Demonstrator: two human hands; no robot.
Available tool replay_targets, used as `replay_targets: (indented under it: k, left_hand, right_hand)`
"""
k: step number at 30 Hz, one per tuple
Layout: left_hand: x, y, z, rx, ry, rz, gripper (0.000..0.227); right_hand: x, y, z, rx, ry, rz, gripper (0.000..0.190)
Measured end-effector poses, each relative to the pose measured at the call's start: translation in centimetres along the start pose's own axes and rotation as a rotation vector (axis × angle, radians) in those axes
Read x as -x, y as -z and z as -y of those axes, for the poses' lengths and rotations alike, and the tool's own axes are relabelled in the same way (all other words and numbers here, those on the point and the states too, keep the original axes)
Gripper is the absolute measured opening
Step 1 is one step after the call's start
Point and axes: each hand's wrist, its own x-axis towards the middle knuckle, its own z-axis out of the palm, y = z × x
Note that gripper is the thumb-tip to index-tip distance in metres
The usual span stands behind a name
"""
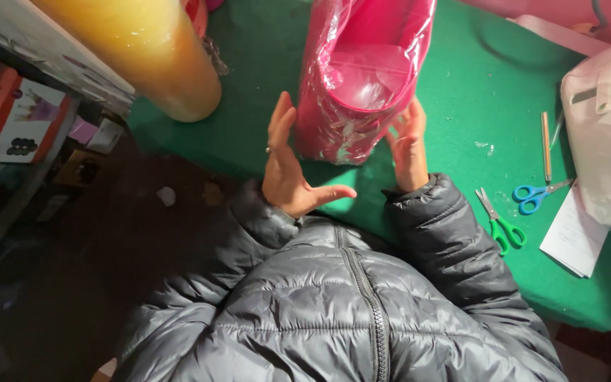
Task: The recorder is wrapping a pink handbag in protective plastic film and then preparing a roll of plastic wrap by finding the edge.
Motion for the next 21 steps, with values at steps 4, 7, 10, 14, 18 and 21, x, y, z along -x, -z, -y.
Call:
replay_targets:
  k: [4, 7, 10, 14, 18, 21]
  left_hand:
    - [0.0, -0.3, 0.0, 0.039, 0.020, 0.059, 0.145]
    - [-0.1, 0.2, 0.1, 0.053, 0.022, 0.069, 0.146]
    - [-0.5, 1.5, 0.3, 0.155, 0.073, 0.062, 0.143]
    - [-1.1, 3.8, 0.9, 0.199, 0.161, -0.007, 0.135]
    - [-2.2, 5.0, 0.4, 0.115, 0.073, -0.107, 0.128]
    - [-2.2, 4.7, -0.4, 0.025, 0.042, -0.123, 0.131]
  right_hand:
    - [0.7, -0.8, 0.2, -0.119, -0.147, 0.066, 0.124]
    - [1.2, -1.2, 0.3, -0.101, -0.170, 0.168, 0.125]
    - [1.6, -1.5, -0.1, -0.163, -0.221, 0.253, 0.126]
    - [2.0, -1.8, 1.4, -0.109, -0.254, 0.478, 0.112]
    - [-0.3, 2.5, -3.6, -0.080, -0.238, 0.189, 0.090]
    - [-5.5, 4.3, -2.0, -0.104, -0.268, -0.016, 0.090]
